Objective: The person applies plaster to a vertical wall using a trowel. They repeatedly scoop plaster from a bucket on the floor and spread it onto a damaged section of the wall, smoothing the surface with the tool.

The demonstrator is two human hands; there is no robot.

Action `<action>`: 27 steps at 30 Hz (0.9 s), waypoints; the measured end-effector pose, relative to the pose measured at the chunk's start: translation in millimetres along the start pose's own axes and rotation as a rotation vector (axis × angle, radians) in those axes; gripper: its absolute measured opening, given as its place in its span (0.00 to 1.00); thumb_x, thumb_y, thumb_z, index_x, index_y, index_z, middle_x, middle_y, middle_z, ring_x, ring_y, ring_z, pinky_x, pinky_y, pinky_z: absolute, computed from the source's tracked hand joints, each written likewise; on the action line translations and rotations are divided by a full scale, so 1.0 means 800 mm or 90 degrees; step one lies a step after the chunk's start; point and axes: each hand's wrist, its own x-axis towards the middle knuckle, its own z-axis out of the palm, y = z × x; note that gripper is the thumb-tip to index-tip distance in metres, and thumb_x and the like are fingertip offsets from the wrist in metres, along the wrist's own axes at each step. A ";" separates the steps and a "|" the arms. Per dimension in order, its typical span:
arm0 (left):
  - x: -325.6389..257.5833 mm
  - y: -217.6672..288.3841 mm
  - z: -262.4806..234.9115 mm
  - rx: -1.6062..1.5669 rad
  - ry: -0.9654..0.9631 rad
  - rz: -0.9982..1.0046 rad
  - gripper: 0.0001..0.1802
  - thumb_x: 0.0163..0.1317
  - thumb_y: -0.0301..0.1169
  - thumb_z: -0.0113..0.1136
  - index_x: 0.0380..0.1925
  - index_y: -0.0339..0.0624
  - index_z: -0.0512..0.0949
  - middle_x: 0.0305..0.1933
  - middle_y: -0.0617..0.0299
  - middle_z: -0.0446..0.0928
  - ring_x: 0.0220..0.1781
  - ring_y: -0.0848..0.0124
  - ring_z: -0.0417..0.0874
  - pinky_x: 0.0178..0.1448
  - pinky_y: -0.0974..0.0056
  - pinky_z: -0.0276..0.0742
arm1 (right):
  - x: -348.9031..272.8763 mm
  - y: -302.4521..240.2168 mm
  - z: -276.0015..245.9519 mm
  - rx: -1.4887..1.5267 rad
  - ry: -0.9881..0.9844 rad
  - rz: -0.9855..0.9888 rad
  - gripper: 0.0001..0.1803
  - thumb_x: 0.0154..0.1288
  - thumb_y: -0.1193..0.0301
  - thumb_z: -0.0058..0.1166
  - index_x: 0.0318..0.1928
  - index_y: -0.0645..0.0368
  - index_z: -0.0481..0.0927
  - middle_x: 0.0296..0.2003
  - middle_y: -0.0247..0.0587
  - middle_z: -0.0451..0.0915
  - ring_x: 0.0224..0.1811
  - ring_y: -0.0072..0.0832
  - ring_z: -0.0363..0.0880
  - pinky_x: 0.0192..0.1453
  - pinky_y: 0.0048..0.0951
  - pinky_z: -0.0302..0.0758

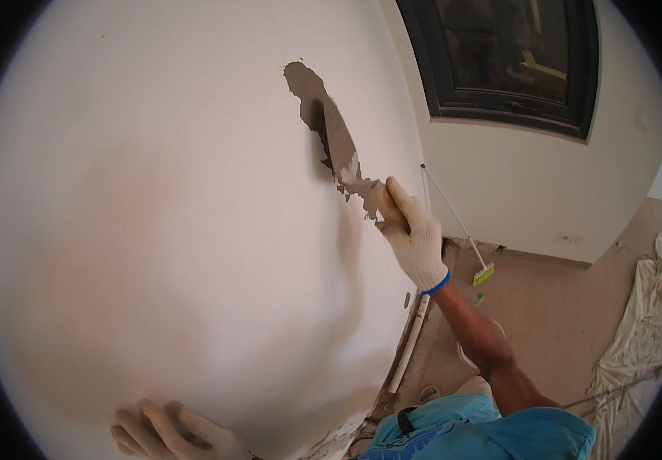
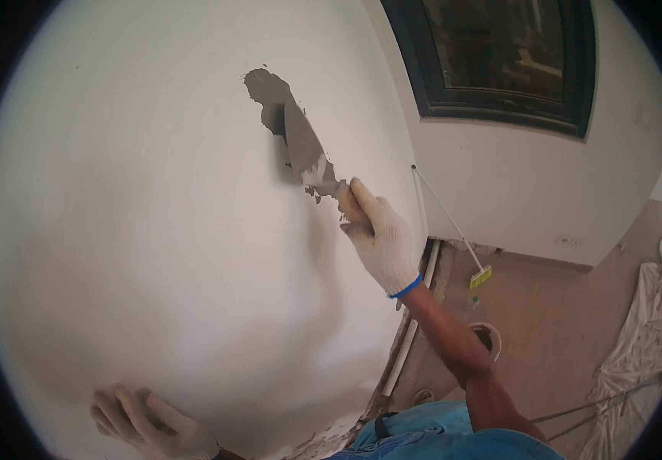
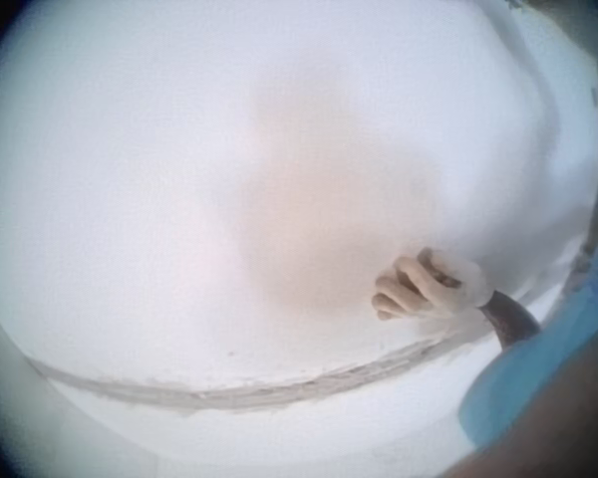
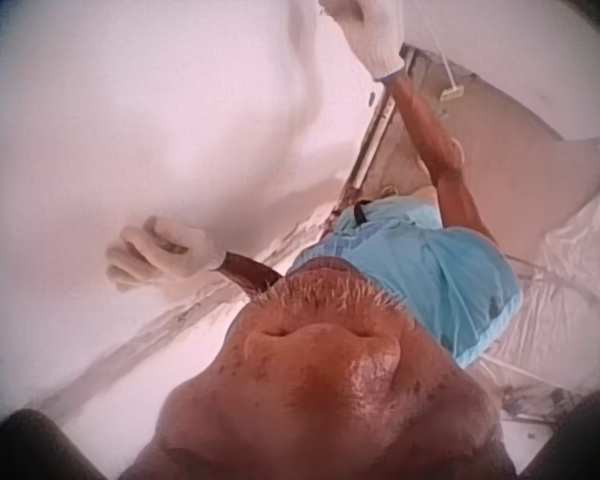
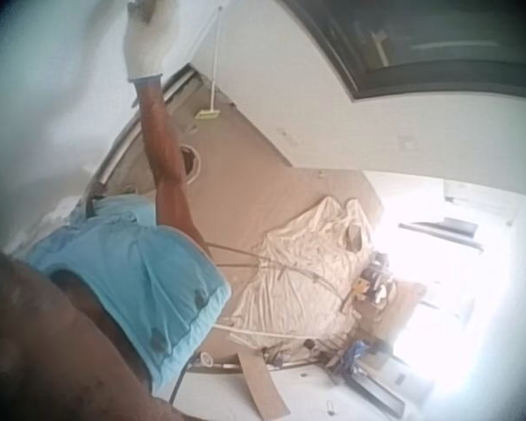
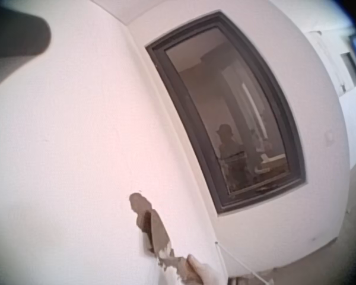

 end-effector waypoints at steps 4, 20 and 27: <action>-0.002 0.000 -0.001 0.013 -0.009 -0.003 0.07 0.51 0.25 0.54 0.20 0.51 0.68 0.23 0.66 0.56 0.30 0.66 0.55 0.44 0.57 0.53 | 0.033 0.000 0.007 0.012 0.022 0.005 0.39 0.61 0.78 0.68 0.74 0.58 0.73 0.45 0.49 0.84 0.46 0.42 0.87 0.51 0.38 0.82; -0.006 -0.006 0.005 0.005 0.016 0.008 0.06 0.53 0.27 0.54 0.21 0.52 0.69 0.23 0.67 0.57 0.30 0.66 0.56 0.44 0.57 0.54 | 0.030 -0.014 0.004 -0.024 -0.003 -0.016 0.39 0.60 0.77 0.70 0.73 0.54 0.74 0.44 0.48 0.83 0.44 0.43 0.85 0.50 0.39 0.81; -0.001 0.000 -0.001 0.006 -0.012 -0.016 0.06 0.54 0.27 0.54 0.21 0.50 0.69 0.23 0.65 0.56 0.30 0.66 0.55 0.43 0.56 0.52 | 0.039 -0.015 0.011 -0.103 -0.034 -0.045 0.40 0.60 0.76 0.70 0.74 0.54 0.74 0.43 0.48 0.83 0.42 0.43 0.85 0.47 0.39 0.81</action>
